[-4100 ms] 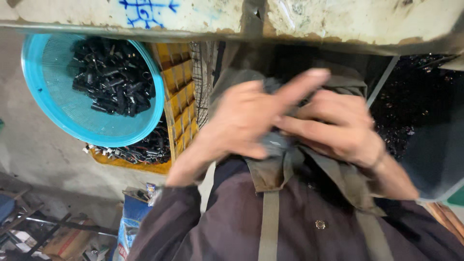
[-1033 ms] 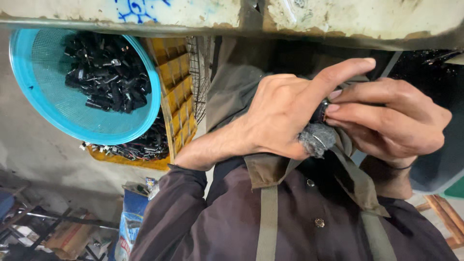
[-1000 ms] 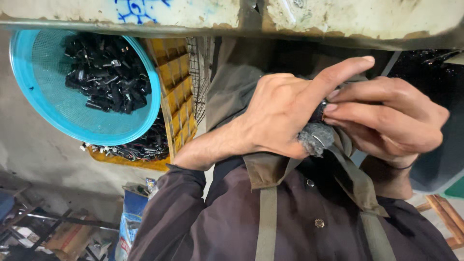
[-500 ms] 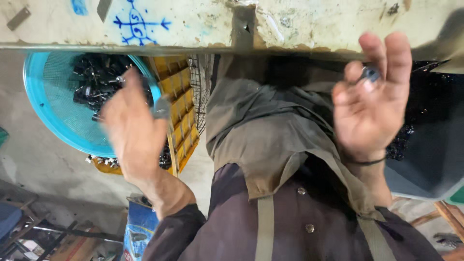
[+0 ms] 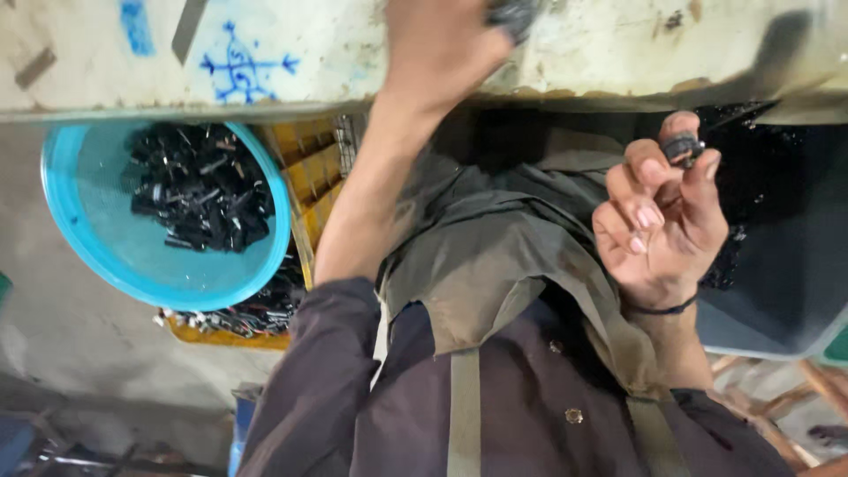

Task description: The person picks small black cylindrical components from bins and the worktable, rubs each component with a gray abrasive pad held against their apron, and places the parts into the bins beside the table. They repeatedly reach into the bins to grab handfuls of parts and work through them one at a time.

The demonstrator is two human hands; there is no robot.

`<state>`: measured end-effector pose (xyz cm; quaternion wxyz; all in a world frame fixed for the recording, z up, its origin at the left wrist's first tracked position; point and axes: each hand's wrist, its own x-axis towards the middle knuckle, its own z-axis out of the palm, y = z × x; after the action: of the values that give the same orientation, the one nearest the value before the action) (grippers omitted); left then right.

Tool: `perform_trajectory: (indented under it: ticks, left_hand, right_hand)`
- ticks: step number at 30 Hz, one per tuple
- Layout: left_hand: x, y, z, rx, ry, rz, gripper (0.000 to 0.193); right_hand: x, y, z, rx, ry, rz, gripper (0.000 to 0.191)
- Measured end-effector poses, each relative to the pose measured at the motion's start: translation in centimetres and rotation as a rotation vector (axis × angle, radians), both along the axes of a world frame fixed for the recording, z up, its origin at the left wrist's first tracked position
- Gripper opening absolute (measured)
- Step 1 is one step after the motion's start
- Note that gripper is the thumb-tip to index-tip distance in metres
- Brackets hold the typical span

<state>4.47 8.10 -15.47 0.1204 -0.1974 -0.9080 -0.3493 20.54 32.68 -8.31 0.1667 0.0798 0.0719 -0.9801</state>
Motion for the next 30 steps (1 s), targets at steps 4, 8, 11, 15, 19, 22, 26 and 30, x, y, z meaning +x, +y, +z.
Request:
perform_trajectory:
  ticks: [4,8,11,15,19,22,26,30]
  left_hand:
    - [5.0,-2.2,5.7,0.894,-0.325,-0.059,0.030]
    - [8.6,0.6,10.6,1.421,-0.531,-0.212,0.028]
    - [10.6,2.5,12.1,0.905,-0.636,-0.174,0.025]
    - [11.8,3.3,11.5,0.605,-0.712,-0.168,0.038]
    - [11.9,3.3,10.8,0.400,-0.423,-0.376,0.079]
    - [11.3,3.3,11.1,0.351,-0.457,-0.447,0.091]
    - [11.1,3.3,12.2,0.339,-0.571,-0.387,0.085]
    - [11.5,3.0,11.9,0.353,-0.488,-0.409,0.089]
  right_hand:
    - [0.0,0.0,-0.1,-0.039,-0.114,-0.115,0.031]
    - [-0.8,0.2,0.3,0.245,-0.046,-0.156,0.040]
    - [-1.7,0.6,0.9,0.821,0.191,-0.276,0.033]
    - [-2.8,1.2,2.3,1.577,0.909,-0.402,0.025]
    - [-3.2,1.0,3.6,1.712,1.129,-0.187,0.021]
    - [-3.3,0.1,4.4,1.716,1.077,-0.089,0.023]
    - [-3.2,-1.3,5.2,1.682,1.001,-0.308,0.016]
    - [-3.4,-1.8,5.5,1.728,0.963,-0.275,0.021]
